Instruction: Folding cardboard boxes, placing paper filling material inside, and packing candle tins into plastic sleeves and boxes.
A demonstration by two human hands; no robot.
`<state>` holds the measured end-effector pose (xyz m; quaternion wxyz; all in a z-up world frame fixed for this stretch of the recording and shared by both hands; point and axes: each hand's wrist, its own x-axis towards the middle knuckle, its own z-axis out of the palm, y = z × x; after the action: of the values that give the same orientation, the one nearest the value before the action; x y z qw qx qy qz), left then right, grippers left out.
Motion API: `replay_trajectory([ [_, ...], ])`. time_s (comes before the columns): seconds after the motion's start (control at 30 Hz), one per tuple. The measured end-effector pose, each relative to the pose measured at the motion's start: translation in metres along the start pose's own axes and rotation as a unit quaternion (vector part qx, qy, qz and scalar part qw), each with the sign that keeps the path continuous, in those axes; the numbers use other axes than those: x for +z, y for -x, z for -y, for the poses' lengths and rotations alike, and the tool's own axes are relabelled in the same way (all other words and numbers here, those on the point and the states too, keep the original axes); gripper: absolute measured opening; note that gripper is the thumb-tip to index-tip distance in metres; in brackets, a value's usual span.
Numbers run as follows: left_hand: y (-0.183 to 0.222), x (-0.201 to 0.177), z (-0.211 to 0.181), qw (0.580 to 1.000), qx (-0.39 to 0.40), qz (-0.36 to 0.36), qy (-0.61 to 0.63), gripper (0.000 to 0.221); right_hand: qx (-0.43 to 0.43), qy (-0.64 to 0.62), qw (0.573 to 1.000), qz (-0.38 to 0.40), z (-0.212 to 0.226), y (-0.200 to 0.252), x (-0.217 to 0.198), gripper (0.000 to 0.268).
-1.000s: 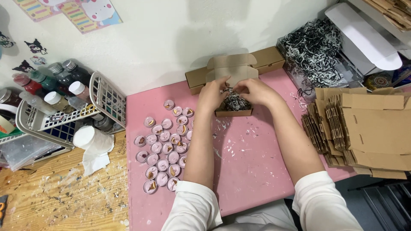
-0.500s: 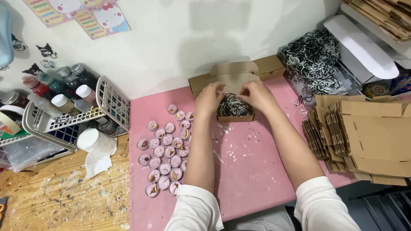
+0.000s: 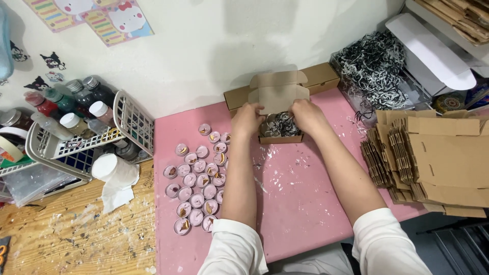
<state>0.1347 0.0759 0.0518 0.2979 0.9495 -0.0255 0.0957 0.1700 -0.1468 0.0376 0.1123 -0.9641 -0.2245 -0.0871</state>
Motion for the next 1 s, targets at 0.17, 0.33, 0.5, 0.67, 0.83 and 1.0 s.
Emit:
replay_trajectory([
  [0.17,-0.004,0.009,0.001,0.997,0.011,0.053,0.046,0.038,-0.005,-0.194,0.98,0.042,0.02,0.002,-0.023,0.022],
  [0.33,-0.011,0.029,0.003,0.994,0.027,0.091,0.046,0.035,0.015,-0.213,0.976,0.047,0.026,0.015,-0.068,0.028],
  [0.5,-0.006,0.033,-0.009,0.994,0.056,0.083,0.032,0.036,0.14,-0.161,0.976,0.038,-0.004,0.034,-0.094,0.034],
  [0.67,-0.004,0.019,-0.02,0.991,0.065,0.1,0.056,0.039,0.254,-0.008,0.963,0.088,-0.069,0.051,-0.044,0.042],
  [0.83,-0.005,0.034,-0.014,0.991,0.076,0.099,0.054,0.044,0.321,0.191,0.914,0.159,-0.077,0.058,0.017,0.05],
  [1.0,-0.009,0.042,-0.015,0.989,0.058,0.126,0.056,0.039,0.257,0.212,0.938,0.097,-0.12,0.033,0.056,0.02],
])
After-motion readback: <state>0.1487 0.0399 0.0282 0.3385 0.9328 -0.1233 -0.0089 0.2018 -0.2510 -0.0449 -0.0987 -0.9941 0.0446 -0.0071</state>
